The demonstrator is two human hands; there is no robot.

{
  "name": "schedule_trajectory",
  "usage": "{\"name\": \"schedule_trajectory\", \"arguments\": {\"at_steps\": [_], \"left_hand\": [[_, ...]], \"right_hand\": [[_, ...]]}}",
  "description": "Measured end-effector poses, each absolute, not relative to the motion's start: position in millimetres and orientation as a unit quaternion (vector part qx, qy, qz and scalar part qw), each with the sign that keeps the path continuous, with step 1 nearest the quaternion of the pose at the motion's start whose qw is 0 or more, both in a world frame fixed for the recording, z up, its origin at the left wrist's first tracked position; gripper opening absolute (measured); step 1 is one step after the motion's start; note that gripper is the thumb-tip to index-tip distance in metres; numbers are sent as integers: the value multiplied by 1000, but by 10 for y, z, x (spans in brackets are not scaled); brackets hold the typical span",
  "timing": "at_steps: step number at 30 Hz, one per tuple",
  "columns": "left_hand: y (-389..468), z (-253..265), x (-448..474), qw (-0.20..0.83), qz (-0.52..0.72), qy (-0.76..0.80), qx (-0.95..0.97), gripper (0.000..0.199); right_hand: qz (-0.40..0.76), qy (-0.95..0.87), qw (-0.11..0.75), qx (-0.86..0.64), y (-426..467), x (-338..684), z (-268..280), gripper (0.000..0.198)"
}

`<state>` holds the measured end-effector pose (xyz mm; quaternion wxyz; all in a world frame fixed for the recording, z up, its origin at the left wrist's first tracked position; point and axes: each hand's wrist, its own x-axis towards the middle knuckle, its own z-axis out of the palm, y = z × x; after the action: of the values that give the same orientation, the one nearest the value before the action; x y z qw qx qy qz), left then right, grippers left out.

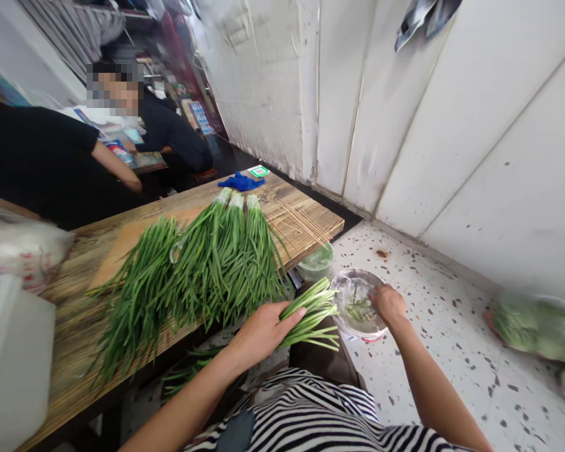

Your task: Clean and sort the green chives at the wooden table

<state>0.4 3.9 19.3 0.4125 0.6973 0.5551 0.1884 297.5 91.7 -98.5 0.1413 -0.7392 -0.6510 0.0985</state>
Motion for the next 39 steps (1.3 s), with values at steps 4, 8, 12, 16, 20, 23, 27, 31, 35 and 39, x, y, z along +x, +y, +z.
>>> {"name": "schedule_trajectory", "arguments": {"at_steps": [4,8,12,16,20,23,27,31,35,39], "left_hand": [[45,193,19,400,177,570,696,53],[45,204,60,398,163,582,690,52],[24,209,72,398,159,582,691,50],[8,156,35,397,168,575,695,46],[9,68,3,434,174,546,695,45],[9,31,-10,462,176,535,685,51],[5,25,-28,511,153,529,660,61],[8,18,-35,561,153,521,625,65],[16,23,-33,524,172,524,649,61],[14,44,-32,552,154,522,632,64]], "right_hand": [[228,-619,323,-678,683,2705,-568,51],[534,-557,377,-512,384,2298,-11,42],[646,-497,380,-438,295,2021,108,38],[687,-466,368,-419,331,1987,19,33],[685,-462,362,-432,375,2045,-30,30],[679,-452,369,-446,397,2053,-44,33],[681,-451,365,-446,407,2050,-23,34],[704,-464,322,-431,407,2092,50,35],[715,-481,298,-410,414,2160,54,35],[727,-482,277,-403,428,2214,3,33]]}}
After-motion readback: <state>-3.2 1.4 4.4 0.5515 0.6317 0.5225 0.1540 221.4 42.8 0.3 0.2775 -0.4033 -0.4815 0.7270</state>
